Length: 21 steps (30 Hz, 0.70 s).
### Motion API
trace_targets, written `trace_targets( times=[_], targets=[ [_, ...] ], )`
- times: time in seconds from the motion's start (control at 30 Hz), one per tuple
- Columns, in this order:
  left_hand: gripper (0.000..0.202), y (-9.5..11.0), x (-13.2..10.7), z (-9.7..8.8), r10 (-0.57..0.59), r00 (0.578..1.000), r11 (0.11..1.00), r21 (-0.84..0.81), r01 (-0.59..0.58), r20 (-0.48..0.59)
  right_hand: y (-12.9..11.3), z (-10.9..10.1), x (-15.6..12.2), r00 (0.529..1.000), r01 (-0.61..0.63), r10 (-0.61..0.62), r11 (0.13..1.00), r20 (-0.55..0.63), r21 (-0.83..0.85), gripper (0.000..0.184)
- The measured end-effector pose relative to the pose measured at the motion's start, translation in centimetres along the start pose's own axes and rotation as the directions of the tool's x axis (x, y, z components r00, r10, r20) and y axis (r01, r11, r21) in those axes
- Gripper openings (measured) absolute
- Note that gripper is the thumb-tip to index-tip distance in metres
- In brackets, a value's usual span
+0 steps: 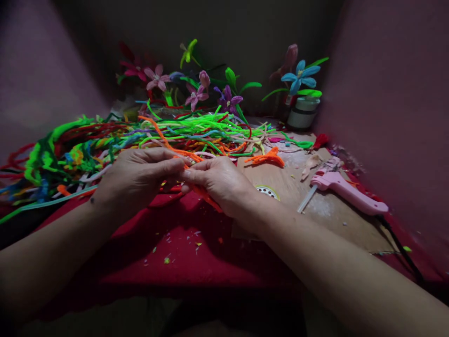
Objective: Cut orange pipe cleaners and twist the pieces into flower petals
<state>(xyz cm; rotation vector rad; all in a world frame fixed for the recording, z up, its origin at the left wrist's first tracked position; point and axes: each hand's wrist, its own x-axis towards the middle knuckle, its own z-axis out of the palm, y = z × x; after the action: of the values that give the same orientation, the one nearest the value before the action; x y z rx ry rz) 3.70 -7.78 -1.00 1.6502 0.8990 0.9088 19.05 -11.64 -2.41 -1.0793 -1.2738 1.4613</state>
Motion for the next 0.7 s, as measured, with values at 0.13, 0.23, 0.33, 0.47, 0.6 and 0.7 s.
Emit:
trace_targets(
  times=[0.13,0.23,0.33,0.47,0.6,0.7],
  targets=[
    [0.021,0.3,0.0,0.4,0.022,0.995,0.993,0.114,-0.010,-0.099,0.7,0.1,0.3,0.999,0.019,-0.023,0.990,-0.028,-0.137,0.027],
    [0.020,0.4,0.0,0.8,0.105,0.979,0.977,0.200,-0.069,-0.175,0.8,0.4,0.5,0.989,0.082,-0.106,0.974,-0.103,-0.212,0.033],
    [0.016,0.3,0.0,0.9,0.143,0.967,0.969,0.227,-0.093,-0.211,0.5,0.8,0.4,0.991,0.073,-0.093,0.978,-0.098,-0.195,0.035],
    [0.018,0.3,0.0,0.9,0.128,0.969,0.976,0.199,-0.086,-0.212,0.1,1.3,0.2,0.989,0.031,-0.059,0.980,-0.136,-0.198,0.031],
    [0.020,0.3,0.4,0.7,0.105,0.977,0.982,0.176,-0.072,-0.185,0.2,1.3,0.4,0.984,0.053,-0.095,0.963,-0.151,-0.263,0.035],
    [0.020,0.1,0.7,0.3,0.047,0.991,0.994,0.109,-0.034,-0.126,0.5,0.8,0.6,0.997,0.061,-0.068,0.986,-0.046,-0.154,0.033]
  ],
)
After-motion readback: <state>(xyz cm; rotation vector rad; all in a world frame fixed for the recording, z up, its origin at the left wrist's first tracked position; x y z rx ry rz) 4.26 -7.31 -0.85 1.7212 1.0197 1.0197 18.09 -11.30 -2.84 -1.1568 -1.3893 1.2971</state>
